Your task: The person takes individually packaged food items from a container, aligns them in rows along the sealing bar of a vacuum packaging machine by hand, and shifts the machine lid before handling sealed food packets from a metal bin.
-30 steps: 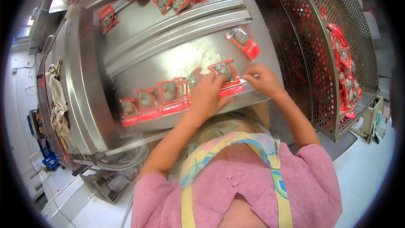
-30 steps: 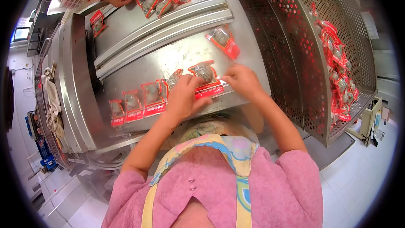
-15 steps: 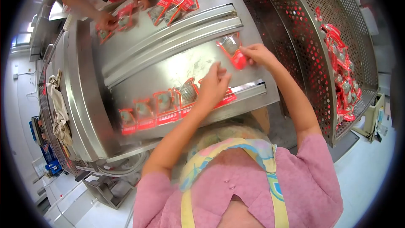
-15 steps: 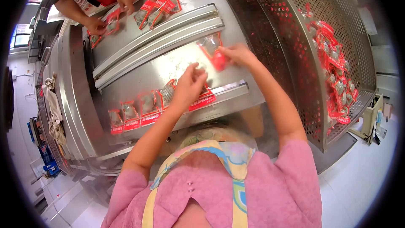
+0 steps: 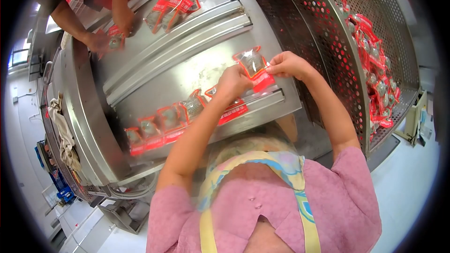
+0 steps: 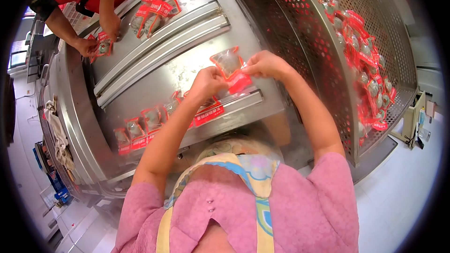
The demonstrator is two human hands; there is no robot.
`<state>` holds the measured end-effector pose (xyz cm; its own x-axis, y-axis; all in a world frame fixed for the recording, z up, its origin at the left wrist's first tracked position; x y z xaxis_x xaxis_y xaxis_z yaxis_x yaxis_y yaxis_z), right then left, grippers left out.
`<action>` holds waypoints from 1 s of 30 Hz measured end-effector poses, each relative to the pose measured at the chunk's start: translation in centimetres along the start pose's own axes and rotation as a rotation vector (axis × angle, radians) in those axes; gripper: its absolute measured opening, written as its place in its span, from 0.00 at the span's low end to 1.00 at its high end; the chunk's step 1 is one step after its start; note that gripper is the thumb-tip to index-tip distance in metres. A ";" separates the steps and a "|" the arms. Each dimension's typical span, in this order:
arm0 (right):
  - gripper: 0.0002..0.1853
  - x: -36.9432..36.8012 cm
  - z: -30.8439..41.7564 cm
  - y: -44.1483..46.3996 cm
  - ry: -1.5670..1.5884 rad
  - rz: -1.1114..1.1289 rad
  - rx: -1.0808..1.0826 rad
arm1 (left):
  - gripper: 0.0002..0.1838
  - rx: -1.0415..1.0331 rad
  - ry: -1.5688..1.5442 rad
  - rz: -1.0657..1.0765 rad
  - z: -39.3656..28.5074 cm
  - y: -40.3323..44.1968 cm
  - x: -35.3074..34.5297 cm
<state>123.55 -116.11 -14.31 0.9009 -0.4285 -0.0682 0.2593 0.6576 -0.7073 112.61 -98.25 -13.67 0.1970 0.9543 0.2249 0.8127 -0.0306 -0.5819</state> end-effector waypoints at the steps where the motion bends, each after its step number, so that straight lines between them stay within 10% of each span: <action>1: 0.15 0.1 -0.1 -0.1 -0.104 -0.089 0.039 | 0.15 -0.015 0.129 -0.072 -1.0 -1.1 0.1; 7: 0.15 -1.4 0.7 -1.4 -0.481 -0.364 0.075 | 0.19 -0.060 0.679 -0.342 -2.5 -4.0 -1.3; 30: 0.15 -1.4 0.2 -1.4 -0.631 -0.257 0.086 | 0.25 0.035 0.702 -0.242 -3.5 -2.8 0.2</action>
<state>122.03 -116.33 -13.11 0.8308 -0.1514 0.5356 0.4949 0.6414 -0.5862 112.24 -99.02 -9.25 0.3284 0.5179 0.7899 0.8620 0.1775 -0.4748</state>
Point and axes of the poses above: each hand's wrist, its own y-axis towards the middle knuckle, its own x-axis out of the back of the hand, z = x × y, the point moved 4 cm from there along y, towards the middle knuckle, and after that the axes turned 8 degrees about z, right-handed, at the moved point
